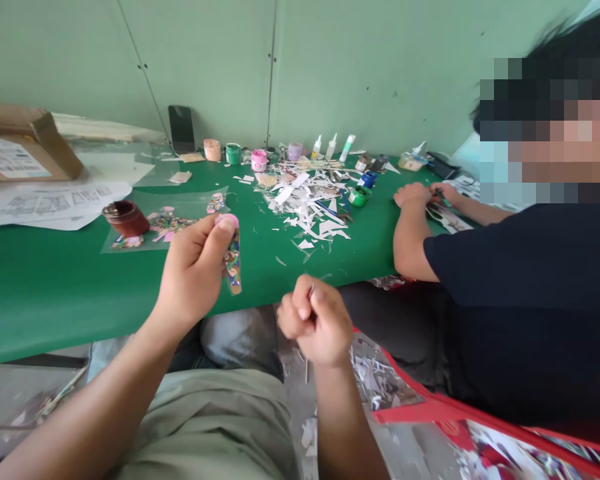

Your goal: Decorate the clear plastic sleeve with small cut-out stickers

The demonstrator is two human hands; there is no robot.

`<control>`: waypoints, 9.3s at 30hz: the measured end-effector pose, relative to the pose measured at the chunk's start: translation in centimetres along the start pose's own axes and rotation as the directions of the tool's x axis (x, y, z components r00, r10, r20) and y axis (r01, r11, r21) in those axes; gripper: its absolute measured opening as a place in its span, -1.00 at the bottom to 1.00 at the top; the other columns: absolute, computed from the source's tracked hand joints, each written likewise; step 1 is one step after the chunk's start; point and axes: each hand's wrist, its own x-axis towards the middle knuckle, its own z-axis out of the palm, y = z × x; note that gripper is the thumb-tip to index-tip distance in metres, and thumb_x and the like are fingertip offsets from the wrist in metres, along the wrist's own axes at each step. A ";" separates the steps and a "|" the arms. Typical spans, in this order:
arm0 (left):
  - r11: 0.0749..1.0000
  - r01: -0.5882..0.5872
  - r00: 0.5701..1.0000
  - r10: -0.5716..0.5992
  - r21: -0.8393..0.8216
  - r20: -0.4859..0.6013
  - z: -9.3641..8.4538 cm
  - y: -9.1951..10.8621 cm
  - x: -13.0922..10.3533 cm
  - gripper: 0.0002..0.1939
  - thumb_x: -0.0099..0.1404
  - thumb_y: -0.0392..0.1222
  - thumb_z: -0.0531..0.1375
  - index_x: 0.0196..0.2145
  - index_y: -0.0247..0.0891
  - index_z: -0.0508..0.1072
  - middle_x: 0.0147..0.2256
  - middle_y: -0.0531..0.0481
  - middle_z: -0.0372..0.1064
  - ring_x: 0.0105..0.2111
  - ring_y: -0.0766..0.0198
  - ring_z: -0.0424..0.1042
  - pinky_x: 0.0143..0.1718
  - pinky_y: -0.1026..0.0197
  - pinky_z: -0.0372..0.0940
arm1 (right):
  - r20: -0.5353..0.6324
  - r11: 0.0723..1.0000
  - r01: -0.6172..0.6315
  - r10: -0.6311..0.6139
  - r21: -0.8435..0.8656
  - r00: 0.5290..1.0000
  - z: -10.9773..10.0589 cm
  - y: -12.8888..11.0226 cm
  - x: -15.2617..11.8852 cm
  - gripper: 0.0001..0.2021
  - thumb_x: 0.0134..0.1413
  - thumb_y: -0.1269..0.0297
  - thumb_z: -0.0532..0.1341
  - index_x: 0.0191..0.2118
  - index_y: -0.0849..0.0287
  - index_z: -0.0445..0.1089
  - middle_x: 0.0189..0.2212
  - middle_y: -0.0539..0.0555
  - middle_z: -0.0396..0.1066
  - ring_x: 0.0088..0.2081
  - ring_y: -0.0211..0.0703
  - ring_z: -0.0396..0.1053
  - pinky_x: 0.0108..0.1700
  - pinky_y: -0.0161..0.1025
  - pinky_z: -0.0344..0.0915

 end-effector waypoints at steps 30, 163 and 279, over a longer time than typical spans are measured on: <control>0.982 0.190 0.847 -0.166 0.004 0.504 -3.6 1.1 -5.1 -0.71 0.40 -0.06 0.14 -0.43 -0.26 0.41 -0.55 0.11 0.28 -0.54 0.37 0.19 -0.51 0.30 0.07 | -0.358 0.971 0.105 -0.178 -0.213 0.917 2.9 -0.9 -0.8 -0.69 0.25 0.13 0.25 -0.47 0.09 0.22 -0.68 -0.20 -0.04 -0.66 -0.36 -0.11 -0.60 -0.34 -0.09; 0.767 0.535 0.766 -0.263 -0.355 0.586 -0.8 -0.3 -6.0 -0.51 0.39 0.20 0.08 -0.40 -0.30 0.45 -0.62 0.06 0.31 -0.64 0.37 0.22 -0.57 0.32 0.17 | -0.250 0.836 0.131 -0.303 -0.533 0.919 3.5 -1.9 -0.3 -0.75 0.29 0.12 0.19 -0.37 0.14 0.40 -0.60 -0.08 0.28 -0.62 -0.32 0.18 -0.62 -0.38 0.09; 0.646 0.531 0.836 -0.296 -0.547 0.462 -2.9 1.7 -5.8 -0.68 0.25 -0.07 0.31 -0.54 -0.27 0.37 -0.64 0.09 0.42 -0.67 0.44 0.29 -0.63 0.41 0.15 | -0.111 0.841 0.159 -0.250 -0.517 0.962 6.4 -1.1 -1.9 -0.65 0.42 0.19 0.03 -0.46 0.12 0.23 -0.68 -0.14 0.19 -0.66 -0.36 0.16 -0.60 -0.40 0.05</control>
